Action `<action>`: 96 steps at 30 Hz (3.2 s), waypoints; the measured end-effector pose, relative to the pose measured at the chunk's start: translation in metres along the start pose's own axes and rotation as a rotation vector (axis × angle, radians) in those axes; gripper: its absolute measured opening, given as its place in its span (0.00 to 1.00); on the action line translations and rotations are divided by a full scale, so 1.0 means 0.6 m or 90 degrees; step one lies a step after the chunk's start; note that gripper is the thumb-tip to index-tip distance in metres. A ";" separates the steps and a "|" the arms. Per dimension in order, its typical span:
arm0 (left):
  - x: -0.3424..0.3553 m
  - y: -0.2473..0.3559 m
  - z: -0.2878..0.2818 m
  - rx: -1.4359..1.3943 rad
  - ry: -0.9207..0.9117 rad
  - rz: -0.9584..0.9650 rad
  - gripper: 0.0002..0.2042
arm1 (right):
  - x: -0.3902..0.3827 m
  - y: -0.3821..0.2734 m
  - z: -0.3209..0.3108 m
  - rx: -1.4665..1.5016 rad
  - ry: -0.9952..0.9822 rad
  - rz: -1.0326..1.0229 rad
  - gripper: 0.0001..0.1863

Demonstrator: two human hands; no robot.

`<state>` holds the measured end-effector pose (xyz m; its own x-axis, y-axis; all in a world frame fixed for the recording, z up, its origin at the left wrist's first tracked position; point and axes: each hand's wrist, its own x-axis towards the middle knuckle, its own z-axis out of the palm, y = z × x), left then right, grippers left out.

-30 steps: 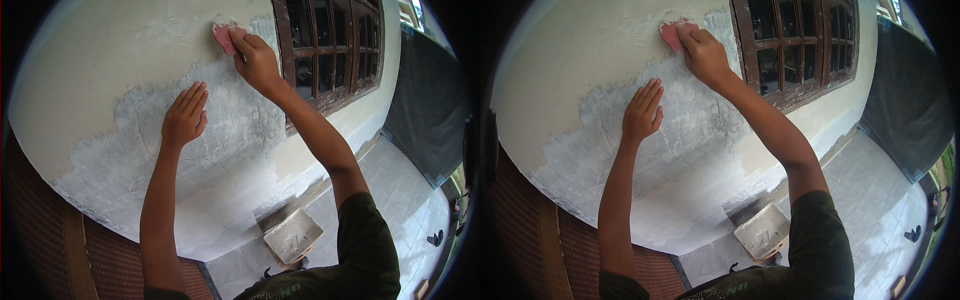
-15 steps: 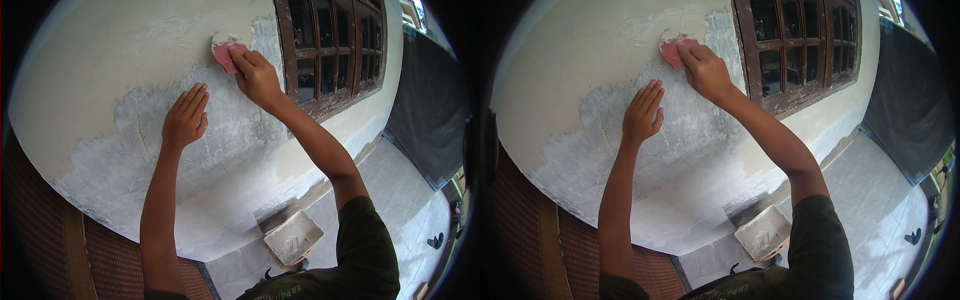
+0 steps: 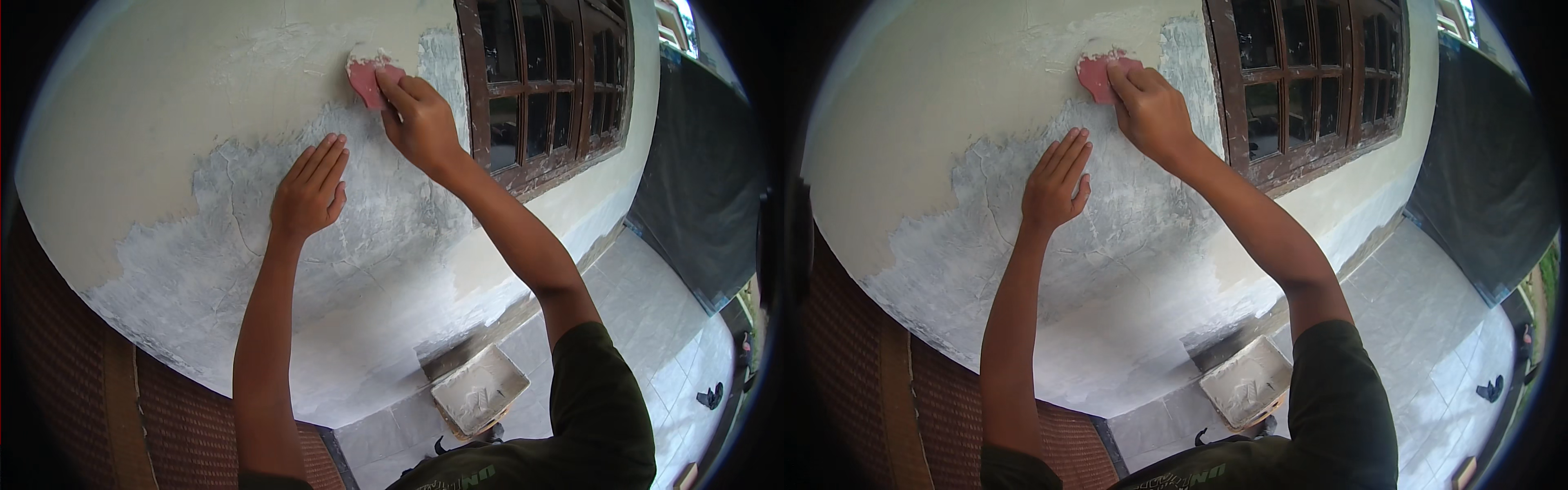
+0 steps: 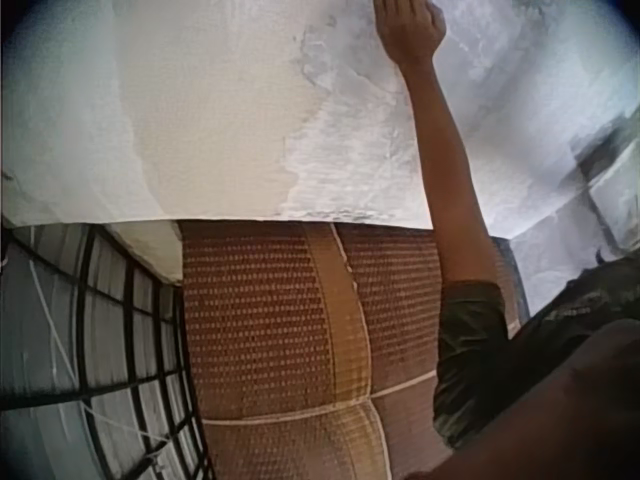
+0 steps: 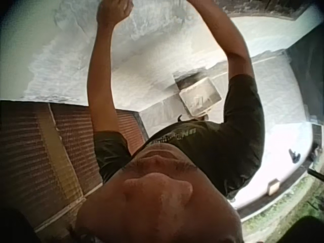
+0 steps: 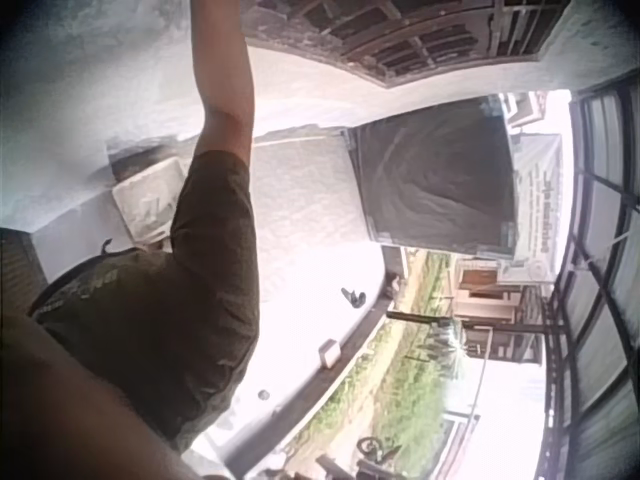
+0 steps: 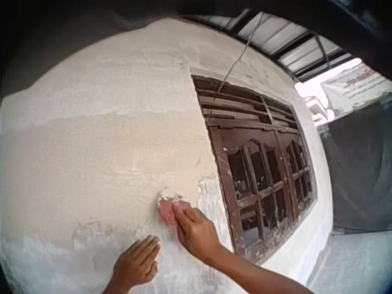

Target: The person applies plaster mix from a container onto a wall with a putty knife to patch and smooth the damaged surface.

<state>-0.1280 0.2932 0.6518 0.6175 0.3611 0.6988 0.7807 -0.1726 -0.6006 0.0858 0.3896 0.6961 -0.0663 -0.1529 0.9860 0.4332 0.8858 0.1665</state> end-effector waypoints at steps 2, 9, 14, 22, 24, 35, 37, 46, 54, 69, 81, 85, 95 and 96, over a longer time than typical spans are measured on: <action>0.002 0.001 0.005 0.006 0.010 -0.001 0.21 | 0.060 0.044 0.011 -0.058 0.101 -0.036 0.22; -0.011 -0.007 0.006 -0.022 0.013 -0.008 0.21 | -0.057 -0.019 0.039 -0.039 -0.112 -0.056 0.25; -0.001 -0.001 -0.004 -0.021 0.005 -0.004 0.21 | -0.018 -0.035 -0.001 0.006 -0.021 -0.035 0.24; 0.000 -0.001 0.008 -0.005 0.010 0.003 0.21 | -0.020 0.005 0.042 -0.094 -0.085 -0.065 0.25; -0.015 -0.010 0.004 0.019 -0.002 -0.007 0.21 | -0.079 -0.043 0.042 0.010 -0.101 -0.118 0.26; 0.004 0.002 0.011 0.001 0.014 0.011 0.21 | 0.015 0.087 0.014 -0.129 -0.043 -0.029 0.21; 0.001 0.000 0.003 0.005 0.006 0.007 0.21 | -0.056 0.043 0.018 -0.074 -0.108 -0.026 0.23; 0.001 -0.001 0.009 0.002 0.006 0.008 0.22 | 0.042 0.051 -0.017 -0.055 0.028 -0.010 0.20; -0.009 -0.006 0.001 -0.019 -0.003 -0.007 0.22 | -0.097 -0.021 0.027 0.010 -0.137 -0.121 0.28; -0.005 -0.005 -0.001 0.012 0.003 -0.005 0.21 | -0.087 0.004 0.031 0.040 -0.096 -0.130 0.28; 0.001 0.000 0.007 0.005 0.007 0.010 0.22 | 0.000 0.045 0.041 -0.063 -0.054 -0.053 0.23; -0.017 -0.012 0.017 -0.014 -0.009 -0.010 0.22 | -0.080 -0.036 0.040 0.053 -0.090 -0.123 0.25; 0.003 0.000 0.006 -0.007 -0.002 0.008 0.22 | -0.015 0.001 0.053 -0.047 -0.085 -0.077 0.25; -0.008 -0.007 0.006 -0.002 -0.003 0.006 0.22 | -0.037 -0.028 0.050 -0.036 -0.146 -0.071 0.28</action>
<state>-0.1349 0.2953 0.6496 0.6239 0.3645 0.6913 0.7753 -0.1780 -0.6059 0.0530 0.3914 0.6717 -0.3157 -0.1392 0.9386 0.4607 0.8423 0.2798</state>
